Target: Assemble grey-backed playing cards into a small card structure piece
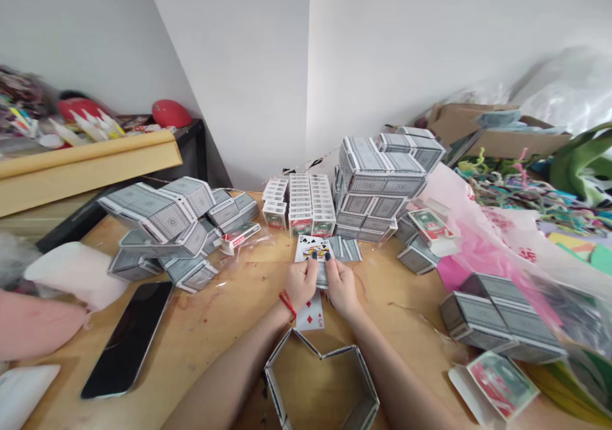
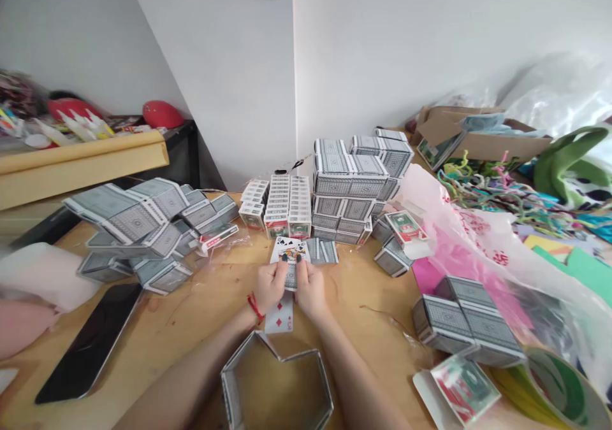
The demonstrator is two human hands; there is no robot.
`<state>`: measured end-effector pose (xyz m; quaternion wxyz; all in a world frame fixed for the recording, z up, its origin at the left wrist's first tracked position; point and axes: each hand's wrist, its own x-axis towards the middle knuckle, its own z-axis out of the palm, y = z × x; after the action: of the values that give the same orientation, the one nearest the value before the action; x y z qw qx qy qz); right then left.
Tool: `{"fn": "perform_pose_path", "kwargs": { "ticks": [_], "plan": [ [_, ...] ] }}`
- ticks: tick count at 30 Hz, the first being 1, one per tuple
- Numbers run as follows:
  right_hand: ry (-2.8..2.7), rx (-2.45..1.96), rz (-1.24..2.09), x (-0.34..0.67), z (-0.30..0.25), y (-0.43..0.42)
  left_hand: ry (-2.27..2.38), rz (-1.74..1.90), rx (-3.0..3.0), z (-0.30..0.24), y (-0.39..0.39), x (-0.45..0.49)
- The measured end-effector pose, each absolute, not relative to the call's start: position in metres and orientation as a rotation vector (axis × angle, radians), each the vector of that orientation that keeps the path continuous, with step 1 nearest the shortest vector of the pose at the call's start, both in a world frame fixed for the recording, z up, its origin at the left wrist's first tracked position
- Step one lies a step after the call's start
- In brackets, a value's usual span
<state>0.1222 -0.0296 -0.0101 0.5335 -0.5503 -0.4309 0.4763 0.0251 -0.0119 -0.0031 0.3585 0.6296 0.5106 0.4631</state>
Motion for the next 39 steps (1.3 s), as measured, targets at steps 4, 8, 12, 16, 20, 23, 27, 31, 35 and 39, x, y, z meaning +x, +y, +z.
{"fn": "perform_pose_path", "kwargs": {
  "ticks": [4,8,12,16,20,23,27,31,35,39],
  "plan": [
    [-0.995,-1.302,1.122,0.122,-0.012,-0.028,1.347,1.192,1.687,-0.003,-0.013,0.024],
    [-1.019,-1.286,1.064,0.120,-0.012,-0.028,1.390,1.212,1.826,0.000,-0.014,0.024],
    [-1.066,-1.293,0.957,0.122,-0.011,-0.027,1.371,1.253,1.880,-0.003,-0.015,0.021],
    [-0.996,-1.346,0.887,0.140,-0.012,-0.020,1.338,1.339,1.886,-0.005,-0.012,0.013],
    [-0.996,-1.321,0.984,0.161,-0.014,-0.010,1.399,1.392,2.023,-0.001,-0.004,0.001],
    [-1.038,-1.242,1.078,0.168,-0.014,-0.006,1.287,1.311,2.187,0.001,0.002,-0.003],
    [-1.028,-1.321,1.039,0.169,-0.015,-0.007,1.211,1.134,2.312,-0.005,0.006,0.001],
    [-0.910,-1.451,0.837,0.171,-0.017,-0.009,1.284,1.072,2.295,-0.015,0.008,0.003],
    [-0.841,-1.483,0.727,0.172,-0.018,-0.011,1.304,1.046,2.267,-0.018,0.008,0.002],
    [-0.844,-1.494,0.694,0.170,-0.019,-0.013,1.321,1.064,2.223,-0.015,0.006,0.002]
  ]
}}
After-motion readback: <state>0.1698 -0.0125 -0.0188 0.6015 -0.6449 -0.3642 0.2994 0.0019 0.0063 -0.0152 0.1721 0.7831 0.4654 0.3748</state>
